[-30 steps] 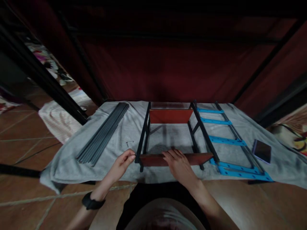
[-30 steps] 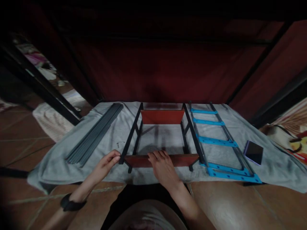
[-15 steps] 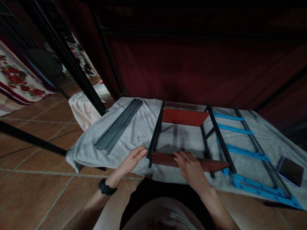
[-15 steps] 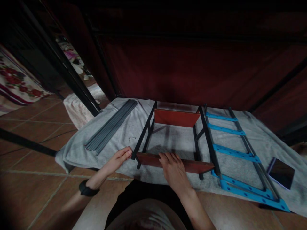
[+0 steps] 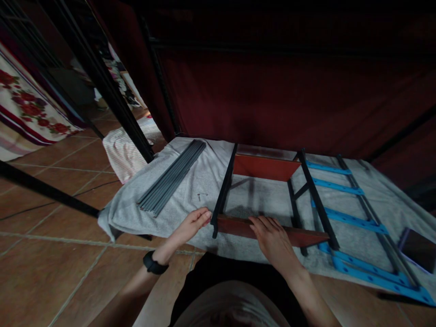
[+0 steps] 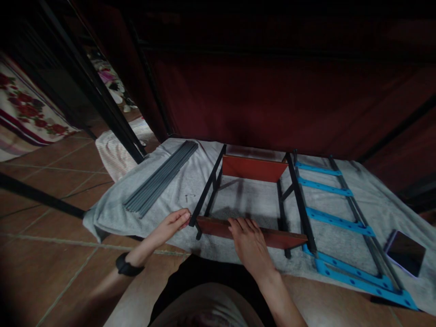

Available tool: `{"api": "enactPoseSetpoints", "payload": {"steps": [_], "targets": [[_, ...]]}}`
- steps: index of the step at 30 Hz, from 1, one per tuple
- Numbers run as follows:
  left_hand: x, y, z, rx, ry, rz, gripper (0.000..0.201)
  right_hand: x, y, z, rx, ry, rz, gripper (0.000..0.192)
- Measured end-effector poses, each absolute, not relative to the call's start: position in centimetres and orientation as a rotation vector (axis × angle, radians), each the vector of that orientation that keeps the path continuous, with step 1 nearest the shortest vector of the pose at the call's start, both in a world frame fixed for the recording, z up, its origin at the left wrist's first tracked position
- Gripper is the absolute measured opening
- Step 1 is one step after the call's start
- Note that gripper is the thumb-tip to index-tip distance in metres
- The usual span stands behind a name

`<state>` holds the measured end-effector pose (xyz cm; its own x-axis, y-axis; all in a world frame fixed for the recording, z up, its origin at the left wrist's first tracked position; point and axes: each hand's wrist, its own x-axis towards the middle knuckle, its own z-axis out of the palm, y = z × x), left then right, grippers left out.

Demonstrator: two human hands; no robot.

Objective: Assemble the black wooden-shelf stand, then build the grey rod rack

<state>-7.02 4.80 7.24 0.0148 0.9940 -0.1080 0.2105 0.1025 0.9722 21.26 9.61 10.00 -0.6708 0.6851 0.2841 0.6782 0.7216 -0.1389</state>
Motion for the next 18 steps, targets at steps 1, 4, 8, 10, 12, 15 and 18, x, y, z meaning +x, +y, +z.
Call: {"api": "enactPoseSetpoints", "payload": {"steps": [1, 4, 8, 10, 12, 15, 18], "targets": [[-7.02, 4.78, 7.3, 1.297, 1.39, 1.003, 0.045, 21.27, 9.61, 9.99, -1.066, -2.61, 0.031, 0.027], [-7.21, 4.61, 7.59, 1.404, 1.406, 0.985, 0.036, 21.28, 9.6, 9.88, -1.063, -2.607, 0.015, 0.027], [-7.49, 4.42, 7.59, 1.584, 1.46, 0.994, 0.027, 21.29, 9.59, 9.79, -1.066, -2.609, -0.007, 0.027], [-7.5, 4.44, 7.35, 1.6, 1.464, 1.02, 0.026, 21.28, 9.59, 9.83, -1.061, -2.611, -0.005, 0.027], [-7.41, 4.5, 7.12, 1.531, 1.44, 1.046, 0.027, 21.27, 9.6, 9.92, -1.055, -2.612, -0.012, 0.026], [-7.17, 4.59, 7.0, 1.387, 1.378, 1.031, 0.034, 21.25, 9.6, 10.06, -1.052, -2.611, -0.017, 0.026], [-7.04, 4.65, 7.17, 1.324, 1.348, 1.013, 0.036, 21.26, 9.6, 10.05, -1.055, -2.615, -0.011, 0.027]]}}
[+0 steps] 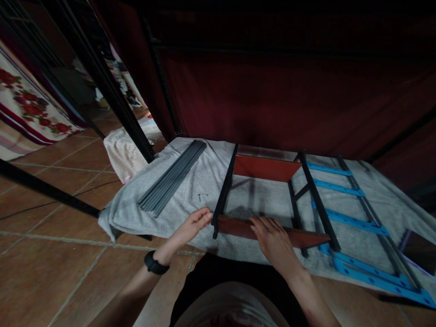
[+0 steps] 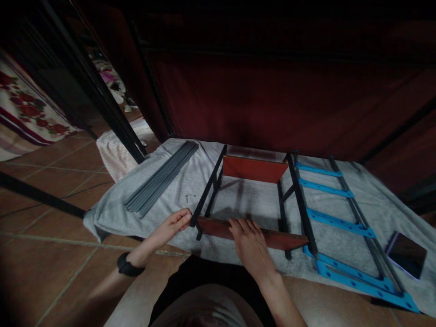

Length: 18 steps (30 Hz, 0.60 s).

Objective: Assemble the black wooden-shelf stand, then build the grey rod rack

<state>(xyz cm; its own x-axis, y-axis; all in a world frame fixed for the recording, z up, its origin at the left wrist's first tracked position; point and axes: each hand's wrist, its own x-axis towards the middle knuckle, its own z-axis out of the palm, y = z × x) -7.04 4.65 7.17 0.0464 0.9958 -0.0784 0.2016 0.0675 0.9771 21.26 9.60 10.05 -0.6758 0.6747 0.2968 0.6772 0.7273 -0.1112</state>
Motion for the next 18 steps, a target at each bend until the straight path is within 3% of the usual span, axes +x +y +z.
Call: {"api": "enactPoseSetpoints", "payload": {"steps": [10, 18], "targets": [[-7.8, 4.7, 6.6, 1.676, 1.429, 1.066, 0.025, 21.3, 9.5, 9.7, -1.069, -2.613, -0.055, 0.027], [-6.5, 4.8, 6.6, 1.132, 1.376, 1.083, 0.049, 21.3, 9.7, 9.9, -1.051, -2.619, -0.035, 0.027]]}}
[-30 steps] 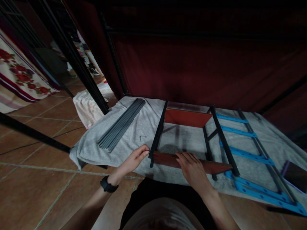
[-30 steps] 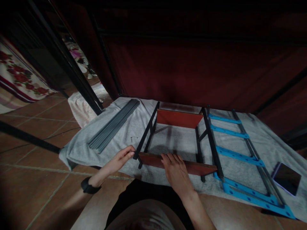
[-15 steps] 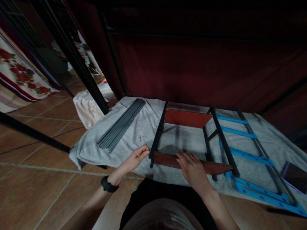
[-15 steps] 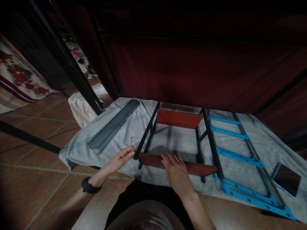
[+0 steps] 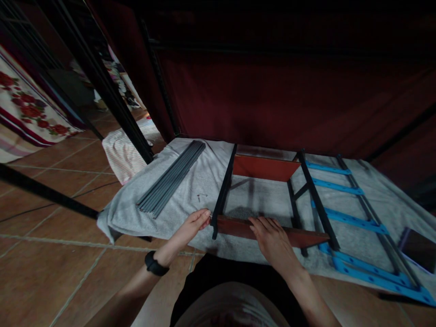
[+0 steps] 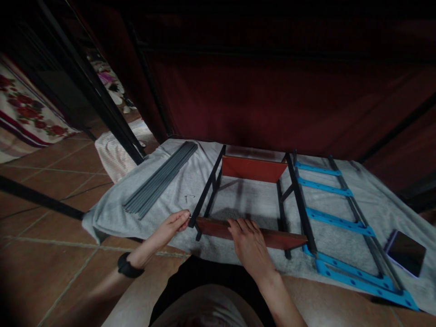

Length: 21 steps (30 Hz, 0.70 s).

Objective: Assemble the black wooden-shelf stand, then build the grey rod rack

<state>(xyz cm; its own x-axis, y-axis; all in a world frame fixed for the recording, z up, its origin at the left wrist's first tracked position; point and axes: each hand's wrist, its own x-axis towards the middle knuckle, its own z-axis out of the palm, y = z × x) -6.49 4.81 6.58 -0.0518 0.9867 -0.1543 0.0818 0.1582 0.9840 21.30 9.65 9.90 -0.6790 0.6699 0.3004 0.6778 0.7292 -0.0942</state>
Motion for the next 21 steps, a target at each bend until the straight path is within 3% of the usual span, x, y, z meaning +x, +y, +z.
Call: {"api": "enactPoseSetpoints", "payload": {"steps": [6, 13, 21], "targets": [[-6.9, 4.2, 7.8, 1.221, 1.395, 1.007, 0.04, 21.3, 9.6, 9.7, -1.069, -2.625, -0.035, 0.029], [-6.1, 4.6, 7.6, 1.007, 1.35, 1.013, 0.044, 21.2, 9.5, 9.6, -1.063, -2.626, -0.054, 0.029], [-7.0, 4.8, 6.7, 1.528, 1.434, 1.064, 0.03, 21.2, 9.5, 9.8, -1.062, -2.616, -0.034, 0.028]]}}
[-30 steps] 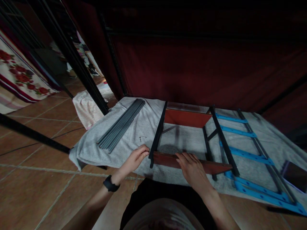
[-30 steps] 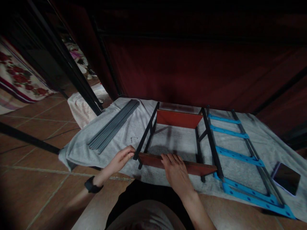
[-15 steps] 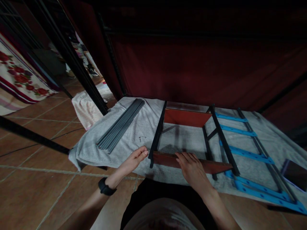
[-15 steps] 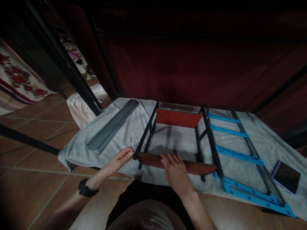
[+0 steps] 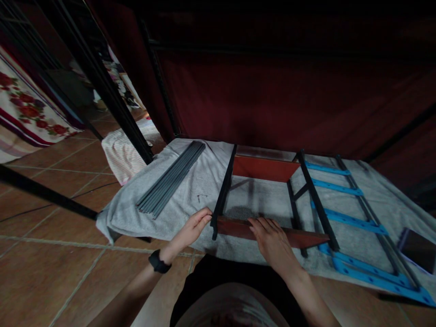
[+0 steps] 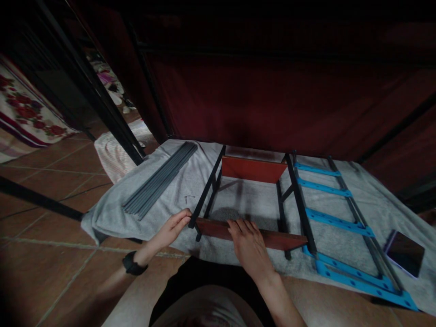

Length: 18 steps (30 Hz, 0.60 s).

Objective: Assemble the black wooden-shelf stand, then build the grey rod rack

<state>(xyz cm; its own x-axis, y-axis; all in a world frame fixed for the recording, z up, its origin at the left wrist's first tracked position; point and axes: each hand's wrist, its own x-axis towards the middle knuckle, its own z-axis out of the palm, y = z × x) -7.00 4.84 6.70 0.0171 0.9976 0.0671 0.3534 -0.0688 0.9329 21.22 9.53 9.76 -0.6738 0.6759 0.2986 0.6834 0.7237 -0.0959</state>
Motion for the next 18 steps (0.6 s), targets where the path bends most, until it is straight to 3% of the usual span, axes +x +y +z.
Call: {"api": "enactPoseSetpoints", "payload": {"steps": [9, 18], "targets": [[-6.4, 4.8, 6.3, 1.044, 1.314, 1.116, 0.046, 21.3, 9.6, 9.8, -1.056, -2.625, -0.019, 0.027], [-6.3, 4.6, 8.8, 0.701, 1.24, 1.035, 0.047, 21.3, 9.6, 9.4, -1.063, -2.605, -0.055, 0.028]]}}
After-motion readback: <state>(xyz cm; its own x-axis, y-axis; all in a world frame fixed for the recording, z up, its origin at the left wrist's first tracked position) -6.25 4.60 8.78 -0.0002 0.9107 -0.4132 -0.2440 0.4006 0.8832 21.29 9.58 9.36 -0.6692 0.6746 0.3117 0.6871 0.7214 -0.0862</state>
